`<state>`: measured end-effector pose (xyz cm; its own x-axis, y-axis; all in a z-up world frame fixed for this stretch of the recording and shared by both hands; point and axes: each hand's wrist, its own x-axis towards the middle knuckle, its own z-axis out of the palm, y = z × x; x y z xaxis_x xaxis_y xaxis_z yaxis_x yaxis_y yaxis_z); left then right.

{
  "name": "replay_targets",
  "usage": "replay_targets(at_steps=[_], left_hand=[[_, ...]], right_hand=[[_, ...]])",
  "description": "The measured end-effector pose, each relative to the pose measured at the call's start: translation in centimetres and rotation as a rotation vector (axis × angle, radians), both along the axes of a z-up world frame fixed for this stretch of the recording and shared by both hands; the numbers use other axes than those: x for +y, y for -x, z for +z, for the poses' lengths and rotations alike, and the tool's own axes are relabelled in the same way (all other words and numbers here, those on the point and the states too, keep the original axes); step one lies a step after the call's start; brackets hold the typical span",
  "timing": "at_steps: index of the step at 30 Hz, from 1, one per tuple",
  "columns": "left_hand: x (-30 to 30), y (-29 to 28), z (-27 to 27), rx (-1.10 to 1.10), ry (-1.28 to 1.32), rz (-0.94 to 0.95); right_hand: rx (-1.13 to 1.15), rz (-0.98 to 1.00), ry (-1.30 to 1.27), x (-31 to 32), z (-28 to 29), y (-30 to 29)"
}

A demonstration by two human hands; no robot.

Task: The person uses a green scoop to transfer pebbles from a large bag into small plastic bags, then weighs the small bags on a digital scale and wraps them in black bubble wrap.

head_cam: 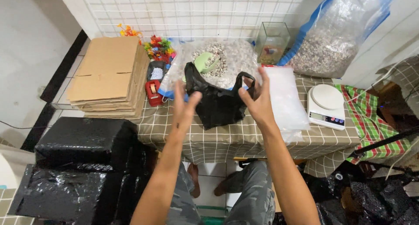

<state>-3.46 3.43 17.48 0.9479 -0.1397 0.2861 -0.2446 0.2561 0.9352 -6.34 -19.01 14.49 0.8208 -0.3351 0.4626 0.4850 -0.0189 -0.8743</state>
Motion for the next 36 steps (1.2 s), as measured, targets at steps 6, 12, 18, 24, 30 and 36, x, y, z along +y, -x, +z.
replay_targets(at_steps=[6, 12, 18, 24, 30, 36], left_hand=[[-2.2, -4.7, -6.2, 0.089, -0.421, 0.129], [-1.0, -2.2, -1.3, -0.030, -0.062, 0.014], [-0.4, -1.3, -0.6, -0.072, -0.104, 0.075], [-2.9, -4.4, -4.3, 0.045, 0.005, 0.169], [-6.4, -4.4, -5.1, 0.215, 0.140, -0.092], [-7.0, -7.6, -10.7, 0.424, 0.237, -0.035]], right_hand=[[0.423, -0.260, -0.161, 4.1, 1.6, -1.7], [0.064, -0.063, -0.502, 1.5, -0.7, -3.0], [0.122, 0.039, -0.513, 2.3, 0.5, -4.0], [0.144, 0.089, -0.457, 3.7, 0.8, -3.9], [0.169, 0.105, -0.286, 6.4, -1.5, -3.9], [0.081, 0.057, -0.021, 5.4, -3.0, -2.9]])
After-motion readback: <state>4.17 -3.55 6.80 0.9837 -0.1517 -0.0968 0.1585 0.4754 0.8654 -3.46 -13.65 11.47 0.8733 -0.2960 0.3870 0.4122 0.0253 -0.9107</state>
